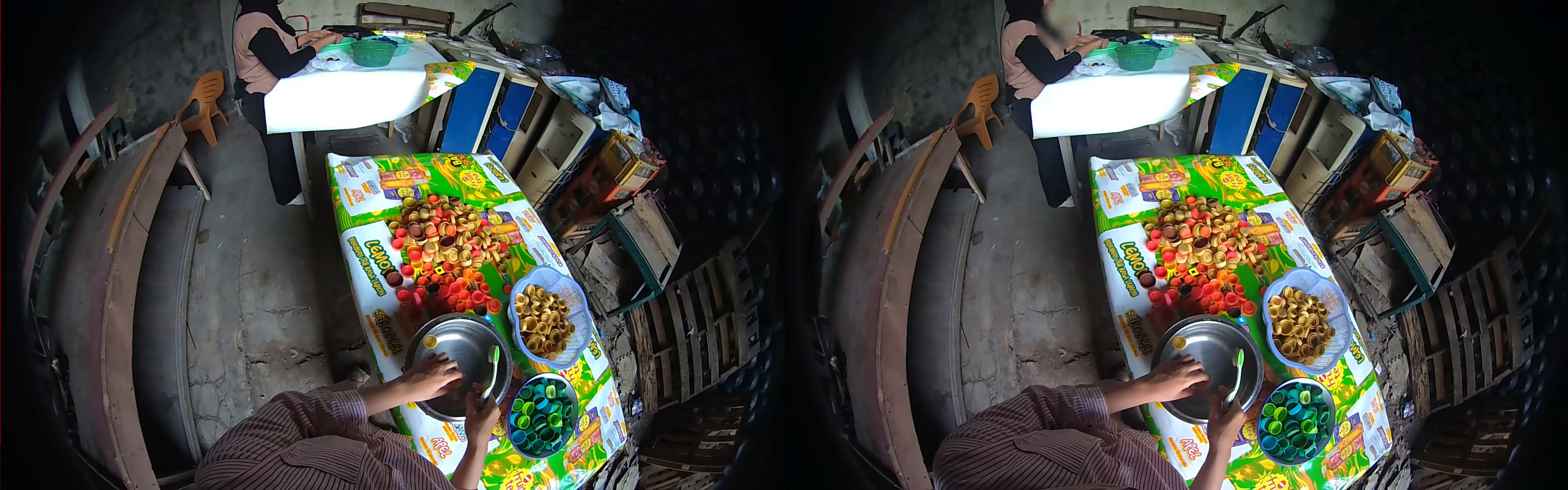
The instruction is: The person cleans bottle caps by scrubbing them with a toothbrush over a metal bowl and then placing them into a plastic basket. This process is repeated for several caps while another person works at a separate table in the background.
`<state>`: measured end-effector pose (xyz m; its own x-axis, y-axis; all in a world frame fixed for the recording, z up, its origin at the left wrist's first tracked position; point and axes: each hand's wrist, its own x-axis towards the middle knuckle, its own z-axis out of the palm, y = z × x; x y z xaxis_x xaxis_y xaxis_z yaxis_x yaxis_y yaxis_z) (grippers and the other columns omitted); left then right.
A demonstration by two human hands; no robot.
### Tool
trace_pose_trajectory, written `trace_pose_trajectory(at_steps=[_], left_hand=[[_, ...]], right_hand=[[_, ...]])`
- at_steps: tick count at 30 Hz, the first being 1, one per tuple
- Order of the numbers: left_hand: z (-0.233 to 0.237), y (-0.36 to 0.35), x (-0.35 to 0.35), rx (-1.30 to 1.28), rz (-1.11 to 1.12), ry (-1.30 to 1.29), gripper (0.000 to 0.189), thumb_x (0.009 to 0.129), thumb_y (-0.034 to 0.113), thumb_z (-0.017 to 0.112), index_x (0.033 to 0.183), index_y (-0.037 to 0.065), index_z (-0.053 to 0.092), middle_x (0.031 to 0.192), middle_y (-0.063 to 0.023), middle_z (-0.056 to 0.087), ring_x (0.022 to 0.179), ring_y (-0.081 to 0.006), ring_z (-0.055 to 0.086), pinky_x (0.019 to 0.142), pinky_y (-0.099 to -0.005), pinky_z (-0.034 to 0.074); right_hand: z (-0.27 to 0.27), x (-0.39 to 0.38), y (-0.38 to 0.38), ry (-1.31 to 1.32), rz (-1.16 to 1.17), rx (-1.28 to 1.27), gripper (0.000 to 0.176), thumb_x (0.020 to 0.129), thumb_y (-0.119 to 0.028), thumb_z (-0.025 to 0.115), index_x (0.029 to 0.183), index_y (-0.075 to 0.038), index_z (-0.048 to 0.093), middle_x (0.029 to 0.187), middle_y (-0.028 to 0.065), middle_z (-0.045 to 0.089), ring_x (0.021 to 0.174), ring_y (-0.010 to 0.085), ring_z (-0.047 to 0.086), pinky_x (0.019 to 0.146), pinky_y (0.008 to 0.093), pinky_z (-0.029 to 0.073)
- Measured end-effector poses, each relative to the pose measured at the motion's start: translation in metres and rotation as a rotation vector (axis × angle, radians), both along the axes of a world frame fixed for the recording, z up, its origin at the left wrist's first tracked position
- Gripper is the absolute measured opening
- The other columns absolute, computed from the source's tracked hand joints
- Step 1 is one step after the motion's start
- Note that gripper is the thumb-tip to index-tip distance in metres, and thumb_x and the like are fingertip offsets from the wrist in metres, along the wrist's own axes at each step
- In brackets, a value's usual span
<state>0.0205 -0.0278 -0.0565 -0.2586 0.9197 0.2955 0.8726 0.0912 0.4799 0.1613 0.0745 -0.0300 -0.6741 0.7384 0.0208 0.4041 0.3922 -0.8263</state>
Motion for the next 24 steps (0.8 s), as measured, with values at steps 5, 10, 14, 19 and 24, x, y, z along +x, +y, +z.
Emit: trace_pose_trajectory(at_steps=[5, 10, 14, 19, 24], left_hand=[[-0.008, 0.01, -0.001, -0.241, 0.035, 0.321, 0.024, 0.073, 0.024, 0.062, 0.095, 0.015, 0.059, 0.096, -0.0019, 0.054, 0.096, -0.0204, 0.044, 0.084, -0.0383, 0.032], [-0.027, 0.011, -0.009, -0.229, 0.02, 0.202, 0.025, 0.071, 0.019, 0.063, 0.093, 0.012, 0.055, 0.086, -0.0037, 0.058, 0.094, -0.0221, 0.048, 0.085, -0.0392, 0.032], [-0.006, 0.012, -0.014, -0.193, 0.002, 0.148, 0.031, 0.066, 0.014, 0.066, 0.094, 0.011, 0.051, 0.083, -0.0047, 0.058, 0.094, -0.0225, 0.049, 0.084, -0.0393, 0.031], [0.042, 0.015, -0.033, 0.006, -0.001, 0.059, 0.034, 0.064, 0.018, 0.07, 0.094, 0.016, 0.055, 0.09, 0.0018, 0.062, 0.087, -0.0166, 0.053, 0.078, -0.0333, 0.032], [0.086, 0.018, -0.05, 0.114, -0.01, 0.037, 0.027, 0.072, 0.022, 0.067, 0.097, 0.017, 0.058, 0.095, 0.0006, 0.062, 0.091, -0.0176, 0.054, 0.078, -0.0342, 0.034]], right_hand=[[0.02, 0.003, -0.014, 0.049, -0.017, 0.021, 0.023, 0.076, -0.009, 0.064, 0.097, 0.001, 0.062, 0.066, 0.0051, 0.058, 0.057, 0.0109, 0.051, 0.055, 0.0282, 0.042], [0.012, 0.013, -0.021, 0.129, -0.091, -0.084, 0.026, 0.074, -0.006, 0.066, 0.099, 0.001, 0.06, 0.067, 0.004, 0.056, 0.051, 0.0078, 0.045, 0.049, 0.0249, 0.038], [0.006, 0.021, -0.027, 0.126, -0.121, -0.1, 0.032, 0.077, -0.008, 0.064, 0.107, 0.002, 0.056, 0.072, 0.0063, 0.055, 0.053, 0.0108, 0.046, 0.049, 0.0256, 0.039], [0.026, 0.02, -0.036, 0.073, -0.166, -0.078, 0.034, 0.079, -0.008, 0.063, 0.109, 0.004, 0.054, 0.079, 0.0137, 0.057, 0.065, 0.0184, 0.056, 0.054, 0.0288, 0.044], [0.035, 0.013, -0.038, 0.226, -0.236, -0.013, 0.036, 0.085, -0.013, 0.057, 0.116, 0.006, 0.049, 0.087, 0.018, 0.056, 0.075, 0.0216, 0.056, 0.062, 0.032, 0.045]])
